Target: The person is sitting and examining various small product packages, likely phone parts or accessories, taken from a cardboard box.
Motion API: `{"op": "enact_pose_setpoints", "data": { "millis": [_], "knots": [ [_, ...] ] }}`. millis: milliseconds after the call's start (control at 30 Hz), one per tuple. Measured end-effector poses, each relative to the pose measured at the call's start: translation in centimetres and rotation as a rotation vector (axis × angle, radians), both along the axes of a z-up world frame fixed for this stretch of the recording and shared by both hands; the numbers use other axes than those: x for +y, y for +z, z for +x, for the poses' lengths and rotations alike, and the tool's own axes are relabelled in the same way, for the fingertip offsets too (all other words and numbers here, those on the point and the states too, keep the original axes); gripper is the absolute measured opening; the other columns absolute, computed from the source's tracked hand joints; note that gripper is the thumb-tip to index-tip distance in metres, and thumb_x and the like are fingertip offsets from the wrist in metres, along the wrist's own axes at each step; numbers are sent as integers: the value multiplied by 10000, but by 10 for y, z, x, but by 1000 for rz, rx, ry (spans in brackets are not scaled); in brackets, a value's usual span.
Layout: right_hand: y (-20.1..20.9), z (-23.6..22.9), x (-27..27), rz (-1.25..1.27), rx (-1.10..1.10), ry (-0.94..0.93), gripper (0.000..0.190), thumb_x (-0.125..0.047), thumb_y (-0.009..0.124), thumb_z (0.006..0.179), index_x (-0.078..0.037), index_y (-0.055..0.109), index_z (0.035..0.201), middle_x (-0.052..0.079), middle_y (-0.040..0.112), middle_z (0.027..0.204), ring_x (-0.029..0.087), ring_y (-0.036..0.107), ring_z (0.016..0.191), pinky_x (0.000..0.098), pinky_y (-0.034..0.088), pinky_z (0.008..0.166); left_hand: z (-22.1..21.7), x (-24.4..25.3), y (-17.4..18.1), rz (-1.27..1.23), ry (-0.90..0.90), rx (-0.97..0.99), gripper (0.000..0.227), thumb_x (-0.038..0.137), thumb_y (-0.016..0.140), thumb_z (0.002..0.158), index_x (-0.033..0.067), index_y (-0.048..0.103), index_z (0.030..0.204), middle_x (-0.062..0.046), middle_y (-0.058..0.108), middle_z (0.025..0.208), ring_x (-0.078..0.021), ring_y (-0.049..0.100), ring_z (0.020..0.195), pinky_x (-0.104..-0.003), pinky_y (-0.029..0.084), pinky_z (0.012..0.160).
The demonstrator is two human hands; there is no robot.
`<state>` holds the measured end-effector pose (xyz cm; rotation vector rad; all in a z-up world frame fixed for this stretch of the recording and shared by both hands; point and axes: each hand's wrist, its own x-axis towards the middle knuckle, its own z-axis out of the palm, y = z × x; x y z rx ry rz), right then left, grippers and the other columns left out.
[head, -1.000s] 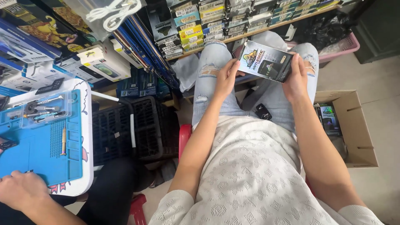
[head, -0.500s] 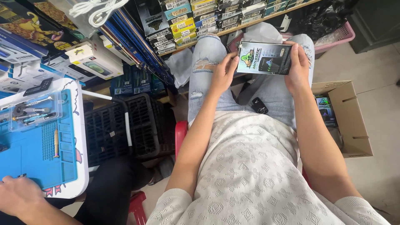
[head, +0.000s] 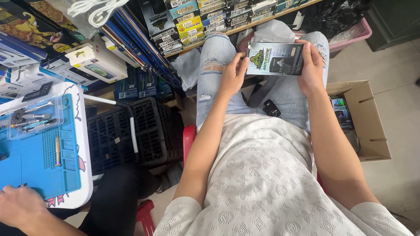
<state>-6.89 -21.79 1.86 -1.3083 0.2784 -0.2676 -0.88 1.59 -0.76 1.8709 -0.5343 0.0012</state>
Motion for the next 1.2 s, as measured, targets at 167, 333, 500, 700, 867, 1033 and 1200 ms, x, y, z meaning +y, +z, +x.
{"op": "enact_pose_setpoints", "data": {
  "millis": [167, 333, 500, 700, 867, 1033, 1200],
  "knots": [
    [-4, 3, -2, 1, 19, -2, 364, -520, 532, 1022, -260, 686, 1225, -32, 683, 1075, 90, 678, 958, 270, 620, 711, 4, -1, -7, 59, 30, -5, 511, 493, 337, 1038, 79, 560, 1236, -21, 652, 803, -154, 606, 699, -316, 460, 649],
    [-2, 2, -1, -7, 47, 1, 338, -489, 508, 1043, -273, 682, 1237, -25, 689, 1099, 96, 700, 985, 279, 642, 732, 7, -2, -14, 120, 46, 24, 622, 488, 292, 1044, 5, 512, 1369, -60, 630, 787, -190, 618, 716, -377, 498, 741],
    [-5, 5, -3, -15, 44, 14, 366, -504, 509, 1037, -257, 693, 1236, -23, 646, 1114, 97, 651, 972, 273, 611, 738, 6, -4, -16, 168, 54, 58, 507, 431, 252, 1059, 76, 485, 1336, -152, 695, 1144, -374, 610, 1034, -467, 510, 857],
    [-8, 8, -2, -1, 57, 20, 393, -522, 494, 1024, -254, 685, 1240, -36, 665, 1158, 81, 644, 1038, 251, 584, 825, 8, -6, -22, 229, 87, 87, 618, 445, 198, 1060, 32, 430, 1456, -193, 714, 1012, -430, 593, 1137, -486, 509, 921],
    [-11, 10, -2, 10, 43, 9, 401, -501, 497, 1028, -236, 684, 1264, -36, 676, 1162, 78, 653, 1054, 254, 607, 871, 14, -9, -37, 223, 114, 47, 649, 441, 182, 1069, 2, 426, 1479, -210, 708, 1192, -430, 577, 1199, -476, 510, 967],
    [-8, 5, 5, 11, 63, -4, 444, -513, 501, 1016, -212, 673, 1294, -20, 714, 1124, 90, 699, 1022, 273, 647, 841, 2, -6, -19, 182, 145, 107, 571, 379, 206, 1074, 22, 460, 1440, -172, 715, 987, -258, 708, 859, -433, 578, 772],
    [-2, 1, 18, -78, -89, -101, 437, -501, 507, 1095, -187, 668, 1354, 50, 680, 1189, 105, 684, 1094, 325, 638, 960, -9, -10, -6, -82, 173, 32, 363, 217, 294, 1127, 16, 553, 1283, -285, 711, 974, -356, 762, 818, -419, 649, 690]
  ]
}}
